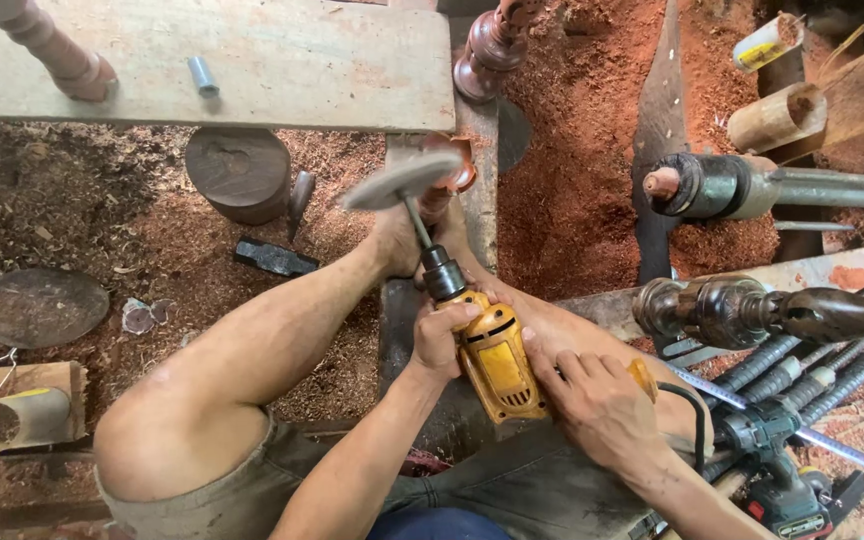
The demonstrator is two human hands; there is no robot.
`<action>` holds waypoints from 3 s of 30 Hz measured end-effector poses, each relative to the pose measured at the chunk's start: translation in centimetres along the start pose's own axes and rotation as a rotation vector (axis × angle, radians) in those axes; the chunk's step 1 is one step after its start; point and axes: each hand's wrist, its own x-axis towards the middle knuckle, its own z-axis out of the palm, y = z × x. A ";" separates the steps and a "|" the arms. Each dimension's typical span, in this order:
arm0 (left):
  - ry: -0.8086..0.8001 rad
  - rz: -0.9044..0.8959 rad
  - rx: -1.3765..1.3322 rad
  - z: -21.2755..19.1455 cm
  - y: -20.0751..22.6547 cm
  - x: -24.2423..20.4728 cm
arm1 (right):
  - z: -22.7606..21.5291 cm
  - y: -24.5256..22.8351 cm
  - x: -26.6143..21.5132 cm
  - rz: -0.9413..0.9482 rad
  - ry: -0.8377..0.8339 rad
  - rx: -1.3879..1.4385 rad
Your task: Polishing carved wooden furniture components using a drill-mounted buffing wheel.
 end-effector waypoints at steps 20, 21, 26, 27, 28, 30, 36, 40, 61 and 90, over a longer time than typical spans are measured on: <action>0.037 -0.025 0.210 1.0 -0.1 -3.4 | 1.5 -2.4 -2.7 0.049 -0.105 0.083; 0.055 -0.009 0.284 0.9 0.0 -3.8 | 1.6 -2.7 -2.6 0.062 -0.161 0.143; 0.248 -0.077 0.243 -1.4 1.2 -6.5 | 1.9 -0.4 1.9 0.236 -0.223 0.615; 0.272 -0.046 0.320 -1.9 1.6 -7.0 | 2.8 0.5 3.5 0.467 -0.358 0.728; 0.275 -0.048 0.317 -1.6 1.8 -7.3 | 4.7 1.7 6.4 0.468 -0.363 0.727; 0.241 0.109 0.446 -1.3 2.7 -7.5 | 8.6 4.3 12.9 0.649 0.311 1.114; 0.264 0.173 0.396 -2.3 4.0 -7.9 | 10.1 2.2 24.8 0.660 0.664 1.046; 0.336 0.160 0.415 -3.2 4.4 -7.4 | 5.8 4.0 25.9 0.720 0.557 1.115; 0.256 0.193 0.700 3.4 6.5 -2.4 | -2.4 -4.0 6.0 -0.056 0.136 0.679; 0.215 0.051 0.548 2.3 4.4 -1.9 | 6.3 -5.1 1.4 0.069 0.244 0.339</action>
